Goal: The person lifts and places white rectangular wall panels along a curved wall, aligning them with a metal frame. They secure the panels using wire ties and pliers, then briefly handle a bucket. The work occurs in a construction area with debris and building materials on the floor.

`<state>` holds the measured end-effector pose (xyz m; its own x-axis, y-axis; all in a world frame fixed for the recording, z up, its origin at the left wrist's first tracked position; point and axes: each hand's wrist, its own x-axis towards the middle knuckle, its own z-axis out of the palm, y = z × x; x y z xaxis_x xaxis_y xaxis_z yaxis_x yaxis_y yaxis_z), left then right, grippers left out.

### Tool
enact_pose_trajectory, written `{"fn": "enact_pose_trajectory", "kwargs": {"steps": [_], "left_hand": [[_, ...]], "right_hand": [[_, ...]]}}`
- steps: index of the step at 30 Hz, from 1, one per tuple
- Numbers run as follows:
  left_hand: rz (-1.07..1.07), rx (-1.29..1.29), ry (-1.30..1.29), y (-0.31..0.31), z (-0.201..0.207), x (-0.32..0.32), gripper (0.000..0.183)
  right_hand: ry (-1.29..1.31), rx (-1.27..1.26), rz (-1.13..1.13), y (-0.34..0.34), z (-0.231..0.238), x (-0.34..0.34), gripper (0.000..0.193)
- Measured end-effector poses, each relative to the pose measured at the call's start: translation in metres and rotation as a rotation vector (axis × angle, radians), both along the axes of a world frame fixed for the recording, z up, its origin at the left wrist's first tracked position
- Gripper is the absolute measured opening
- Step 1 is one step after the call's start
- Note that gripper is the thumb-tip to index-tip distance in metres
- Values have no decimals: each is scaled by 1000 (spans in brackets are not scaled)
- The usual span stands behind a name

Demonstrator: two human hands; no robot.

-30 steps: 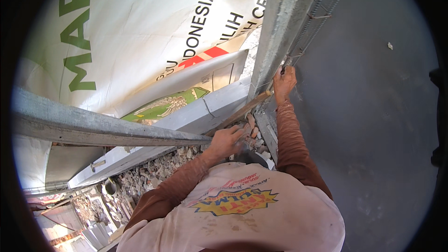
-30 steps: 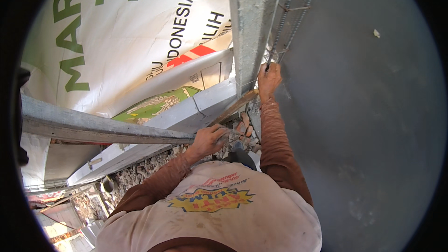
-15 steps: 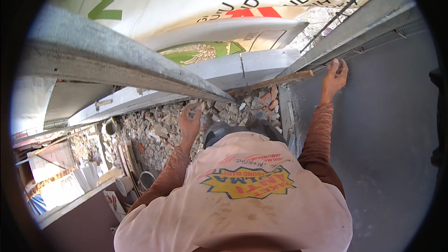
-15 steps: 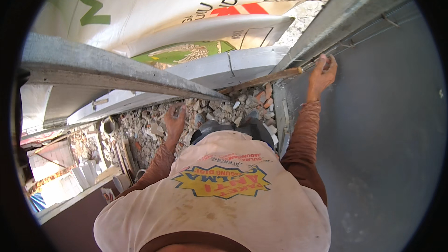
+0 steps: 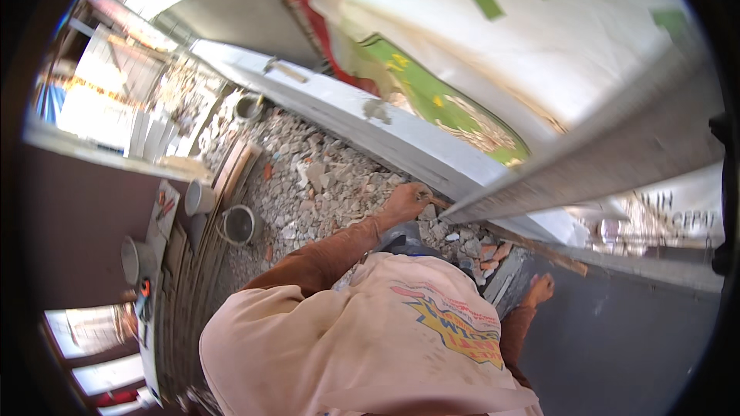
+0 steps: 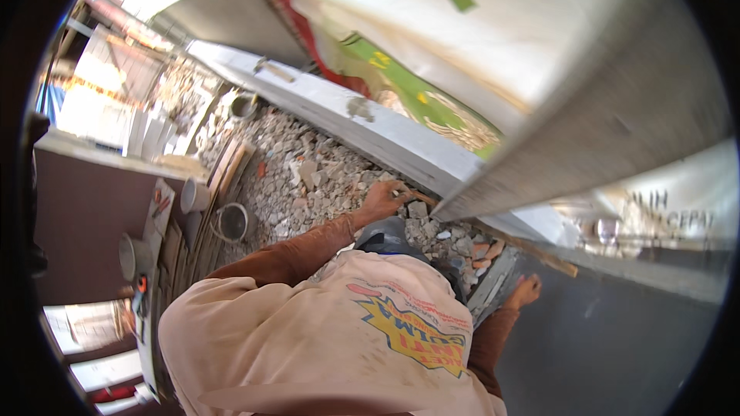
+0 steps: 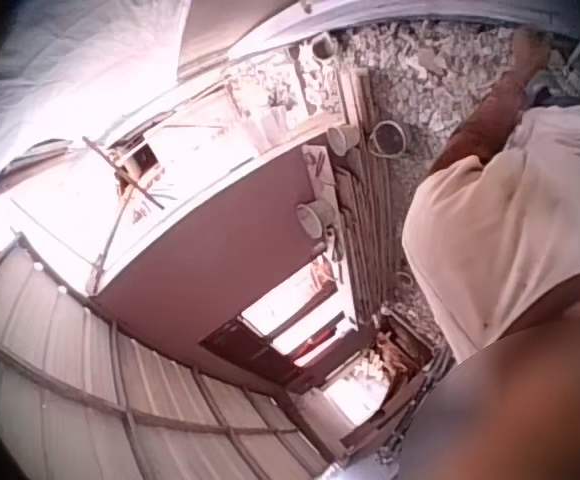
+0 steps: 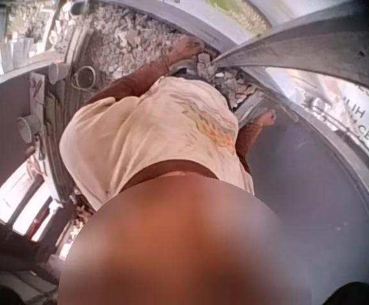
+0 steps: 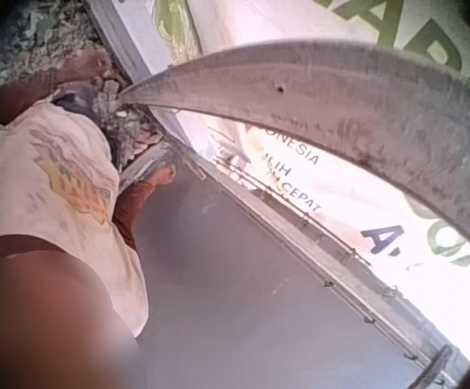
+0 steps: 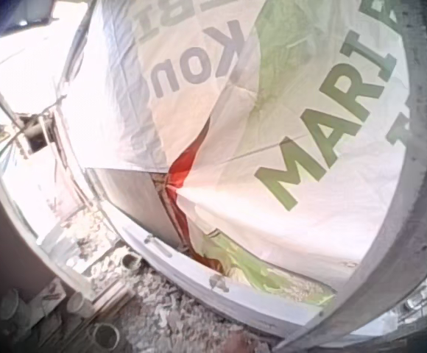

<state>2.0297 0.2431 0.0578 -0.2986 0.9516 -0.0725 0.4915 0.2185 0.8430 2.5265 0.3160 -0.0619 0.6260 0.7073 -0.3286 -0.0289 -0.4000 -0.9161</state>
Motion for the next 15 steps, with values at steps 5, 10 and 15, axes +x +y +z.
{"fn": "enact_pose_trajectory", "kwargs": {"steps": [5,10,15], "left_hand": [[83,-88,-1,-55,-38,-96,25],[289,-443,-70,-155,-91,-188,31],[-135,-613,287,-253,-147,-256,23]], "right_hand": [[228,-308,86,-53,-53,-66,28],[205,-507,158,-104,-39,-118,25],[-81,-355,320,-114,22,-180,29]]}}
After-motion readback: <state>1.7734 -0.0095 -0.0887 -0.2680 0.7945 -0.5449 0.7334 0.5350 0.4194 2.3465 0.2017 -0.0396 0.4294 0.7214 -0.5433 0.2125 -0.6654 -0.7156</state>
